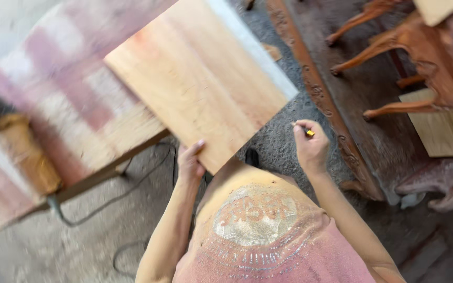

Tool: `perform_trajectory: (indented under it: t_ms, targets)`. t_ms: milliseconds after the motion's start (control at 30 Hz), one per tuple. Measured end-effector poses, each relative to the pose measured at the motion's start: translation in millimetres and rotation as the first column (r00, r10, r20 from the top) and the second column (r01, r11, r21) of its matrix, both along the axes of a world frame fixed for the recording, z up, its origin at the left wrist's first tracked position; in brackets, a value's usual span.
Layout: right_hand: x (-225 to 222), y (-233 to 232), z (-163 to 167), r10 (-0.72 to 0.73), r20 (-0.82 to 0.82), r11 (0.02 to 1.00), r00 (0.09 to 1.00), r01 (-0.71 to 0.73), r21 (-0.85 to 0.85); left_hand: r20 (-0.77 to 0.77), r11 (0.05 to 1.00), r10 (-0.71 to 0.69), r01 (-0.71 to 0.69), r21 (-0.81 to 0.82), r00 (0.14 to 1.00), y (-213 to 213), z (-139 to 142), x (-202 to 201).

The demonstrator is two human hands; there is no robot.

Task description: The person uses an angle grinder with a sanding disc to sand a square wooden board resting on a work table. They sand the board's face, lift and flip the board to sand its edges and underside, reposition it on the table, and continue sanding the surface and edges throughout the episode.

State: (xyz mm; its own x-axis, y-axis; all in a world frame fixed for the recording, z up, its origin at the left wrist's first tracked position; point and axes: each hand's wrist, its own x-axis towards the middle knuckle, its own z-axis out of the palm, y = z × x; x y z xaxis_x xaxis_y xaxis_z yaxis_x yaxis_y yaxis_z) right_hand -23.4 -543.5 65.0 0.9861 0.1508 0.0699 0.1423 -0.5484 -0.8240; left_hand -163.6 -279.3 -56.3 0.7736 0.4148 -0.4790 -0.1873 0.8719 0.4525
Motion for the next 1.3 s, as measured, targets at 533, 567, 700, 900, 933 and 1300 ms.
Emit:
perform_trajectory:
  t_ms: [533, 567, 700, 900, 933, 1300]
  targets:
    - [30, -204, 7, -0.179, 0.067, 0.969, 0.982, 0.164, 0.183, 0.010, 0.834, 0.051, -0.048, 0.549, 0.999, -93, 180, 28]
    - [35, -220, 5, -0.185, 0.065, 0.962, 0.981, 0.166, 0.218, 0.028, 0.831, 0.037, -0.046, 0.555, 0.999, -110, 190, 37]
    - [55, -288, 0, -0.202, 0.076, 0.944, 0.977, 0.173, 0.279, 0.105, 0.813, 0.024, -0.080, 0.577, 0.994, -181, 221, 81]
    - [62, -370, 13, -0.368, 0.036, 0.899, 0.929, 0.345, 0.269, 0.171, 0.814, -0.086, -0.030, 0.580, 0.982, -237, 238, 180]
    - [61, -382, 14, -0.398, 0.041, 0.884, 0.916, 0.371, 0.283, 0.191, 0.823, -0.116, -0.013, 0.568, 0.975, -243, 238, 200]
    - [65, -459, -24, -0.741, -0.083, 0.603, 0.666, 0.716, 0.352, 0.343, 0.921, -0.270, 0.136, 0.366, 0.900, -286, 181, 473]
